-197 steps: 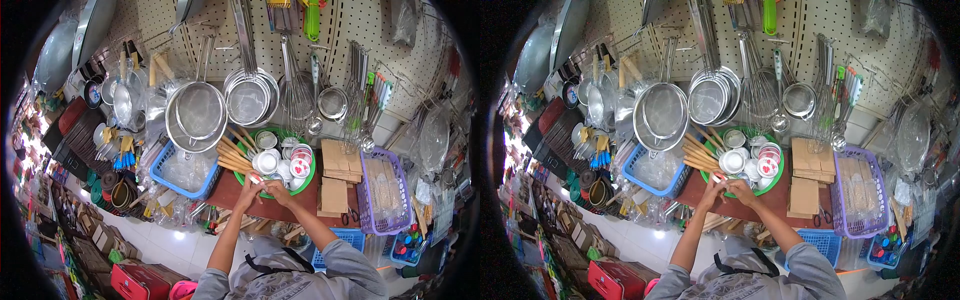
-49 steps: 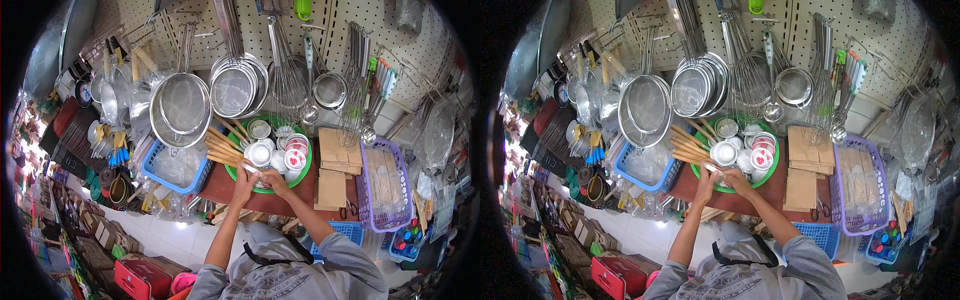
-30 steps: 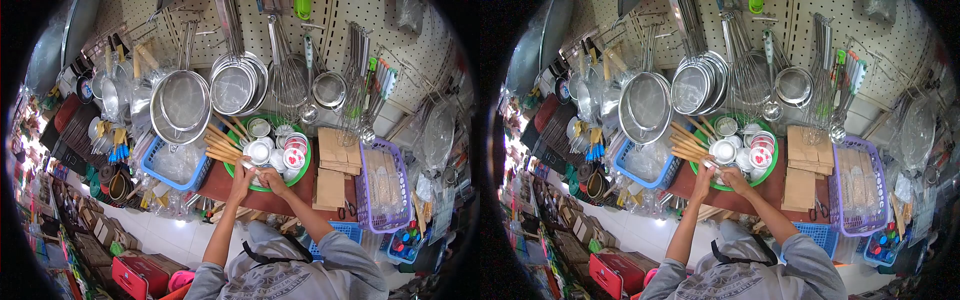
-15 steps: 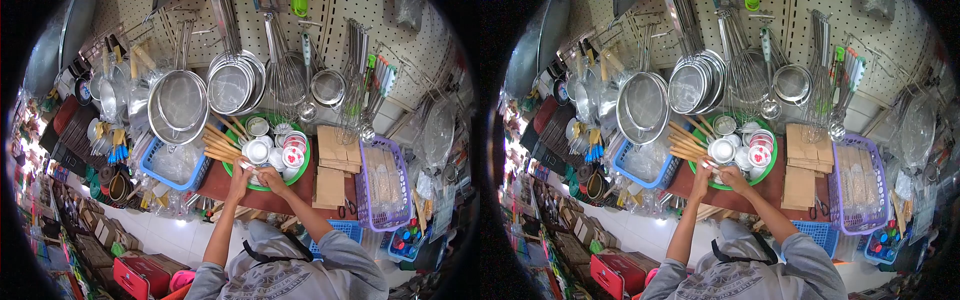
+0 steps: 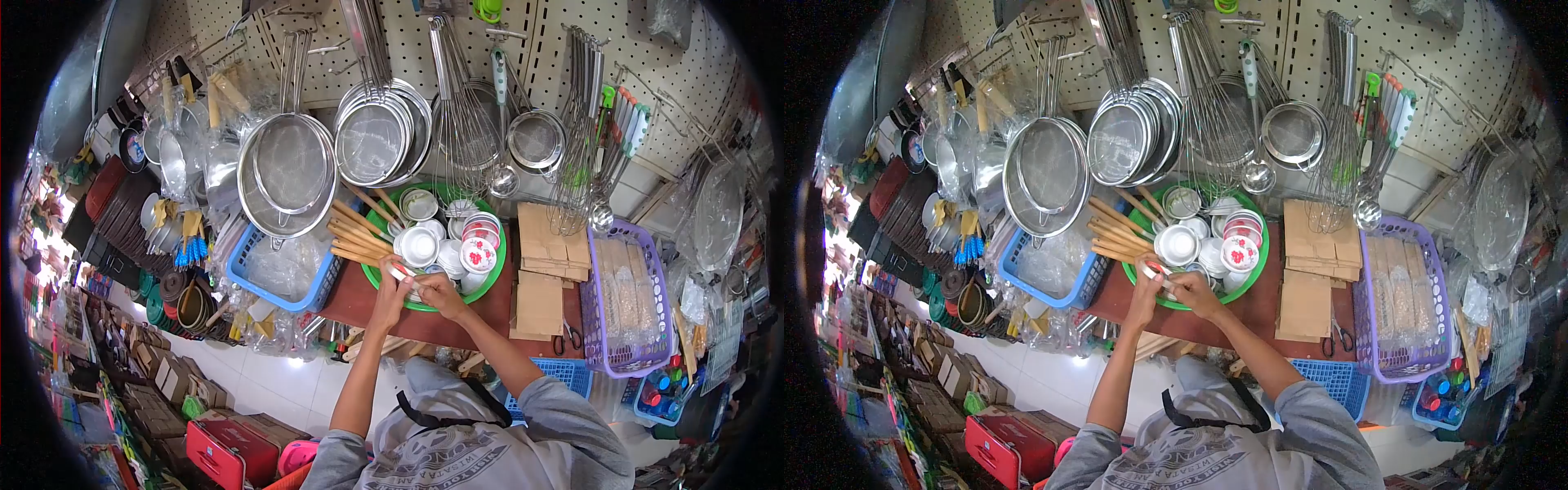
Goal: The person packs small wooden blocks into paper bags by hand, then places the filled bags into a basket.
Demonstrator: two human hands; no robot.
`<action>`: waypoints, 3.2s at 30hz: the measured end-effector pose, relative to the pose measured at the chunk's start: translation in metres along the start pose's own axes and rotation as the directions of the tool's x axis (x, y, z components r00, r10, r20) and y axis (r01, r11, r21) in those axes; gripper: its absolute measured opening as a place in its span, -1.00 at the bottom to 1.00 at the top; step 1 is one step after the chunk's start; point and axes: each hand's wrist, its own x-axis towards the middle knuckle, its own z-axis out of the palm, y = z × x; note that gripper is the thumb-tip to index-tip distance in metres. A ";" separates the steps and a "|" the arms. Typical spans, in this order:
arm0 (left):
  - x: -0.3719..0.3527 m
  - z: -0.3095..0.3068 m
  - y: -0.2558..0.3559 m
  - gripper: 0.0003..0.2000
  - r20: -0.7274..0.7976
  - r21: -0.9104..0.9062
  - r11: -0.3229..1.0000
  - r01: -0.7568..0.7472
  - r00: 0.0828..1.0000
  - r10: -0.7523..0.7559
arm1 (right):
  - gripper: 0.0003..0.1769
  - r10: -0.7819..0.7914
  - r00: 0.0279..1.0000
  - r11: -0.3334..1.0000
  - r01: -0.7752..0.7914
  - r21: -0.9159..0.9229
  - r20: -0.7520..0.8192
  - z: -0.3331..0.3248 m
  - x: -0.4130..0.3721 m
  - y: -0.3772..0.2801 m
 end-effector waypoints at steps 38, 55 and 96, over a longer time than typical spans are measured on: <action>-0.001 -0.003 -0.004 -0.44 0.117 -0.060 0.996 0.058 0.992 -0.051 | -0.51 -0.363 0.920 0.875 0.282 -0.393 -0.146 0.004 -0.010 -0.046; -0.003 -0.003 -0.001 -0.27 0.188 -0.382 0.866 0.322 0.945 -0.268 | -0.73 0.031 0.963 0.878 0.102 -0.468 0.268 -0.019 -0.010 -0.098; -0.002 -0.016 -0.027 -0.38 0.112 -0.141 0.984 0.112 0.989 -0.096 | -0.72 0.250 0.953 0.959 -0.219 -0.181 0.171 0.014 -0.007 -0.052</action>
